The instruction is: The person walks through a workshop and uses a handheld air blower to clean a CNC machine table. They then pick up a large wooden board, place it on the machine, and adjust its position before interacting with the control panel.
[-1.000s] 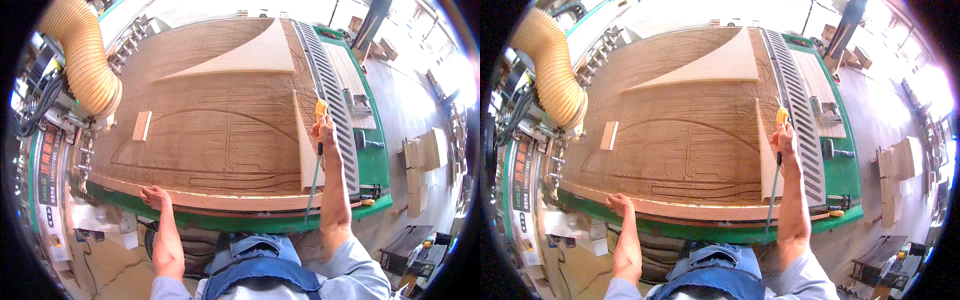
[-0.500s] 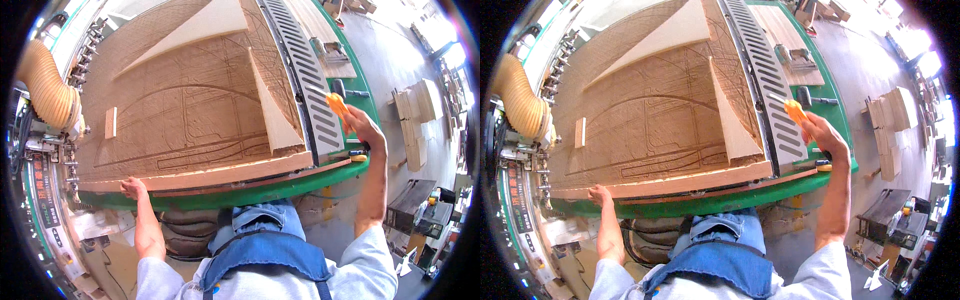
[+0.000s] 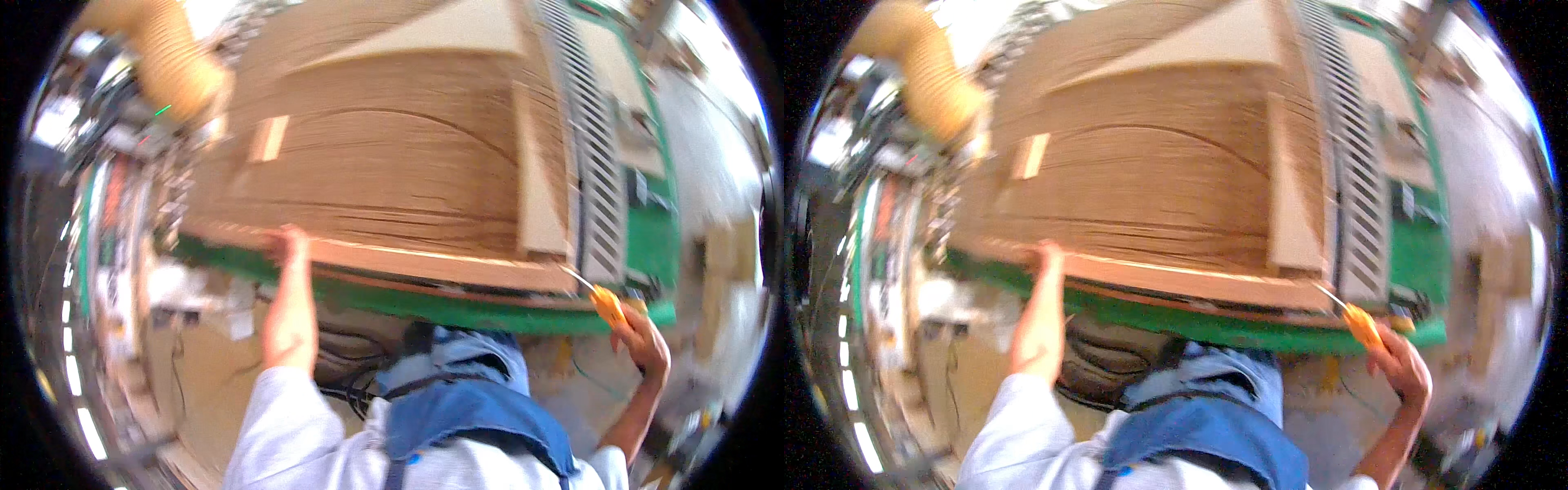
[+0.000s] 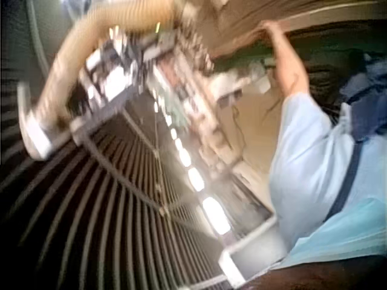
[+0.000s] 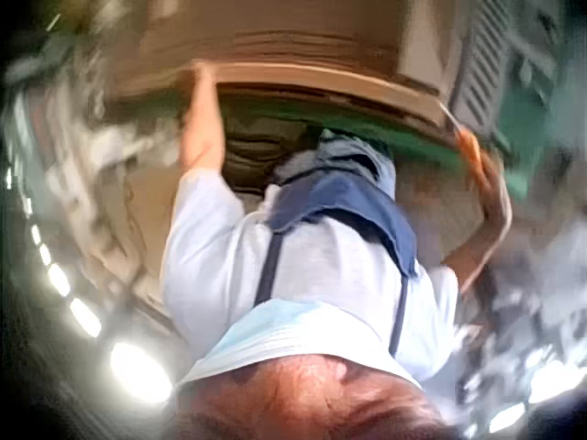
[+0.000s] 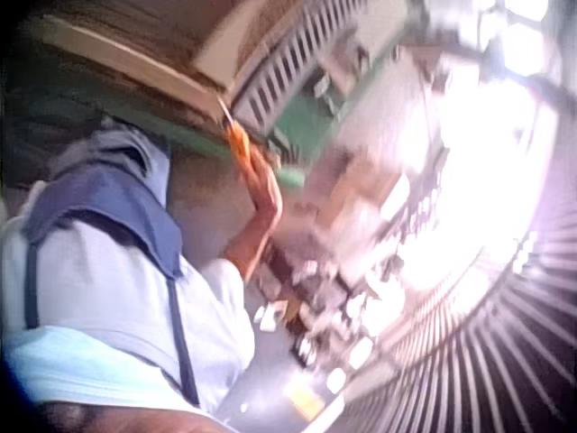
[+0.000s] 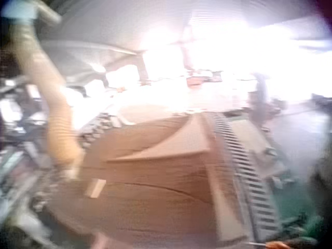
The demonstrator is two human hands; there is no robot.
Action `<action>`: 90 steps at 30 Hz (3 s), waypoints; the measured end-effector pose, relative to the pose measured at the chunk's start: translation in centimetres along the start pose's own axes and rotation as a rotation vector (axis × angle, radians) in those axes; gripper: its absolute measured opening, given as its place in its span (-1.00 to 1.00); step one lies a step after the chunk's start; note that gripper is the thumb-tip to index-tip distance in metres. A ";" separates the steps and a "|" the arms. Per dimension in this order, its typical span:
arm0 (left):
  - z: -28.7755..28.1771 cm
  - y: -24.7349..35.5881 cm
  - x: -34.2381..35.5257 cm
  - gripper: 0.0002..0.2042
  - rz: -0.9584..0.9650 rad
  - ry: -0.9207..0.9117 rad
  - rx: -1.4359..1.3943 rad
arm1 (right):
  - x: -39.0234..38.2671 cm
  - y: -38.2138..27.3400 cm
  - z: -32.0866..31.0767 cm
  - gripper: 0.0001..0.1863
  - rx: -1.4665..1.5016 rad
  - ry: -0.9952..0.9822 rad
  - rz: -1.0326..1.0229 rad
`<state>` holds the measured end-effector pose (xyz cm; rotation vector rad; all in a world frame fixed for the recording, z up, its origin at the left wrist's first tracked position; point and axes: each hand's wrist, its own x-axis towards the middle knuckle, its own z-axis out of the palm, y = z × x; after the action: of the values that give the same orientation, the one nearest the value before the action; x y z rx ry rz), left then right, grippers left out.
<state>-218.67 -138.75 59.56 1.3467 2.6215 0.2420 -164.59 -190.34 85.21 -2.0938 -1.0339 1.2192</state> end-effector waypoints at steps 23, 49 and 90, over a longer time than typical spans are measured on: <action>-5.1 1.4 -5.3 -0.36 -0.025 0.216 -0.143 | 23.5 -17.3 25.7 -0.65 0.343 -0.566 -0.345; -8.5 -3.5 9.6 -0.51 0.500 0.284 -0.202 | 29.4 -25.1 33.5 -0.78 0.386 0.351 -0.216; -9.6 -3.4 9.3 -0.60 0.503 0.319 -0.162 | 30.9 -49.8 53.9 -0.68 0.032 0.027 -0.889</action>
<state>-228.93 -133.71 67.28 2.0263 2.3670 0.7776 -220.42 -133.68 80.51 -1.3264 -1.6514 0.7269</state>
